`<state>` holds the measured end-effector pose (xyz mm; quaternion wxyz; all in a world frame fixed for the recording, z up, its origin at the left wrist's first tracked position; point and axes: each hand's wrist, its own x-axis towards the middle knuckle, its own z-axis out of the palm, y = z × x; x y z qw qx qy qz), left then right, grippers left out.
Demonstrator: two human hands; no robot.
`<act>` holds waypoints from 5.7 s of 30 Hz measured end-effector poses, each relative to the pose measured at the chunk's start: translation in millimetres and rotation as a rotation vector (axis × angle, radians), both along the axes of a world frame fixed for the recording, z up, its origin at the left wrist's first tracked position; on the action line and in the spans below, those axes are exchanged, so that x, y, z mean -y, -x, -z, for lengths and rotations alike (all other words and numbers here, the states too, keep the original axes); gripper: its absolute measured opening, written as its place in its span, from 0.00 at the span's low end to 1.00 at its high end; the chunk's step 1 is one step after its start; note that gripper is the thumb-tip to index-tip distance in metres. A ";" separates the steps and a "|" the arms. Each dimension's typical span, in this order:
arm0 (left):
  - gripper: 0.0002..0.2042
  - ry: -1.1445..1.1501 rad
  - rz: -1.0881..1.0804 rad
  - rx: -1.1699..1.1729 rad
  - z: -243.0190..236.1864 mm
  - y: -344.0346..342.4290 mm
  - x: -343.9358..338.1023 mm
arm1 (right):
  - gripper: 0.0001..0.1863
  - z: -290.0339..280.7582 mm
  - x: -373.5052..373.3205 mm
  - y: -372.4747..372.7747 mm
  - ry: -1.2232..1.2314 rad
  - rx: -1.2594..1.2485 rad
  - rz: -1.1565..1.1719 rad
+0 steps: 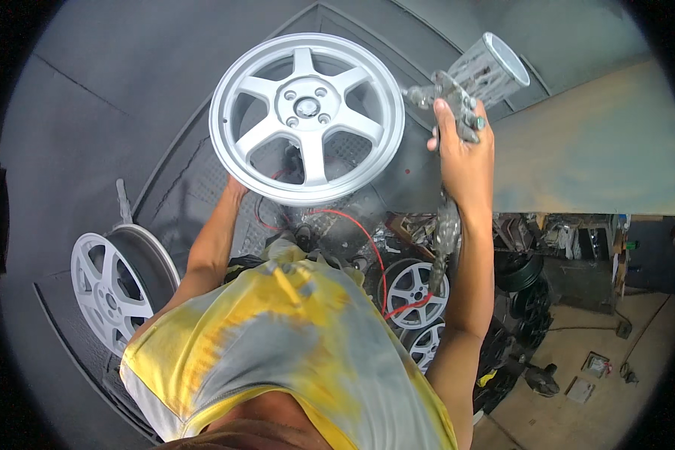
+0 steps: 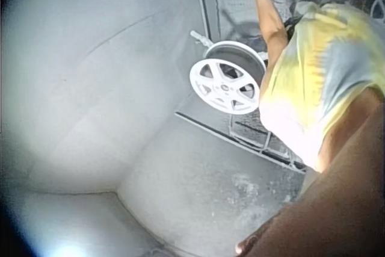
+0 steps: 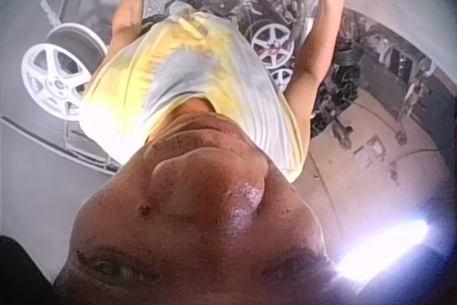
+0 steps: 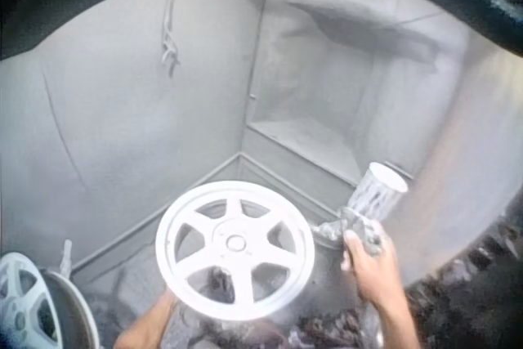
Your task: The person prepares a car rim by hand, pours paint into a spray gun cup from a can, and then applies paint to the rim using the spray gun while rotating the rim on a stand.
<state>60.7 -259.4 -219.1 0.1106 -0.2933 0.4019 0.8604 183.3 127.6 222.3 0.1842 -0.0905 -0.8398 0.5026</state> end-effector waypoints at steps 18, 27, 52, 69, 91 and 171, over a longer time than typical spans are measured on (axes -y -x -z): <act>0.40 -0.048 -0.224 -0.108 37.9 29.3 1.3 | 0.13 -3.9 110.2 52.6 0.152 0.111 -0.493; 0.41 0.052 -0.101 0.154 2.7 -95.1 -60.9 | 0.16 6.2 114.7 72.2 -0.109 -0.017 -0.380; 0.46 -0.082 -0.239 -0.090 7.1 -98.3 -69.0 | 0.18 9.2 100.8 80.4 -0.273 -0.087 -0.172; 0.45 -0.100 0.179 0.072 75.5 -87.0 -4.7 | 0.17 5.1 124.5 79.6 -0.028 -0.003 -0.359; 0.33 0.186 0.075 -0.012 -2.6 60.0 24.2 | 0.16 -3.3 109.9 54.9 0.041 0.018 -0.300; 0.12 -0.146 0.066 0.040 -27.9 -155.5 -73.2 | 0.16 -45.3 83.9 -3.8 -0.076 -0.055 -0.515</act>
